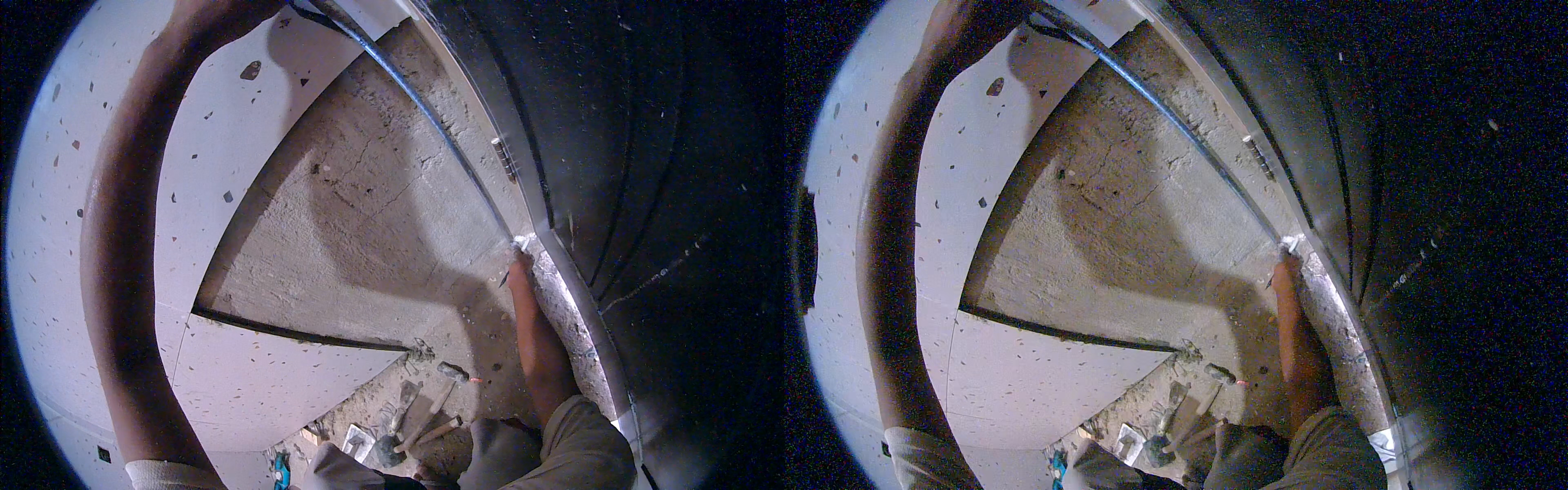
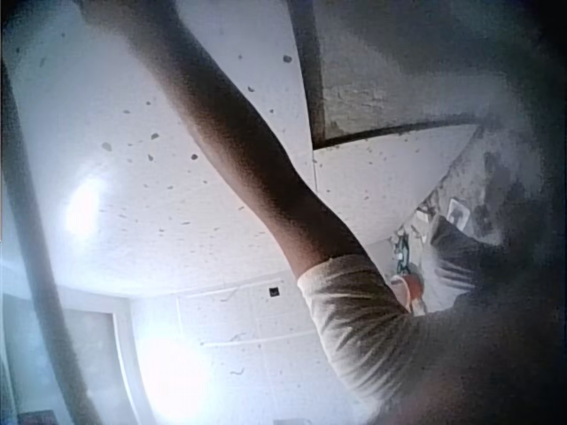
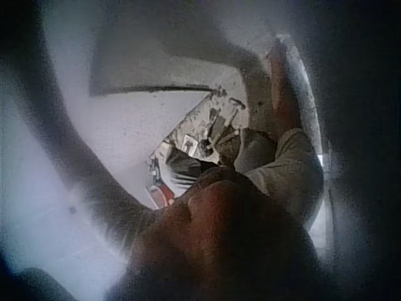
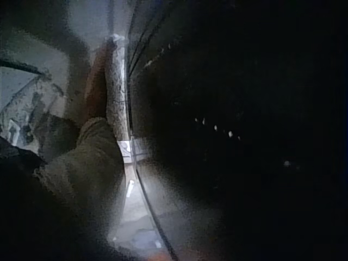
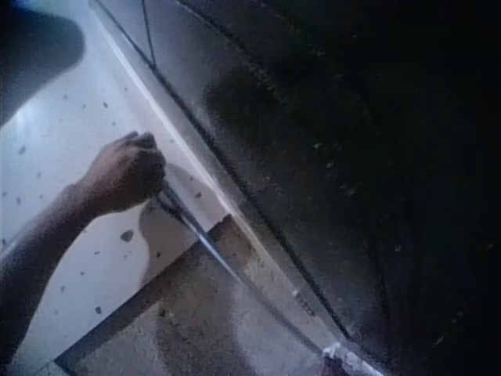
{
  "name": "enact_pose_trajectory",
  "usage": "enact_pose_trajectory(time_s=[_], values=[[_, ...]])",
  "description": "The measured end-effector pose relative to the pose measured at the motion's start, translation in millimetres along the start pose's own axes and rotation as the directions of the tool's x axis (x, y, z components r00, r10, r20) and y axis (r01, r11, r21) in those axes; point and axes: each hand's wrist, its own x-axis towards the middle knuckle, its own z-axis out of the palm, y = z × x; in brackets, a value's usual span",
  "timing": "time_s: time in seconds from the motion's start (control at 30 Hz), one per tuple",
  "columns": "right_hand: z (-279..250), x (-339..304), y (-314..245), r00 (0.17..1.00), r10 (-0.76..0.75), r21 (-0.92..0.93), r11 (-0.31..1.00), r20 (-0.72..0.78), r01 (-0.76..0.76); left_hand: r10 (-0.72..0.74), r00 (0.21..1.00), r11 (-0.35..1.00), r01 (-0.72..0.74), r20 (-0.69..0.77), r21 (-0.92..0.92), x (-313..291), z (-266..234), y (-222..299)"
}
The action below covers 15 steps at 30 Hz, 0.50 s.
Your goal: The person measures and marks a large white tile with a ruler and marker, then uses a hammer and chisel to chip away at the wall and floor edges. The person also briefly pets a cat before resuming the chiseling work.
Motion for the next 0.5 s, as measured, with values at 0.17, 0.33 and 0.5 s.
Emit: enact_pose_trajectory(time_s=[0.17,0.33,0.5], values=[[2.7,-7.1,0.6,0.995,0.069,0.161,0.984,0.075,-0.081,-0.028,0.999,0.999,0.028,-0.028,-0.032,-1.0,1.0,0.6],[0.7,-37.6,-6.4,0.98,-0.006,-0.031,0.999,0.197,0.012,-0.06,0.998,0.998,0.06,0.022,0.005,-8.0,0.3,2.9],[-14.7,-57.4,-9.5,0.992,-0.121,0.043,0.992,0.017,0.12,-0.054,0.998,0.999,0.054,-0.024,0.001,-9.2,12.3,5.8]])
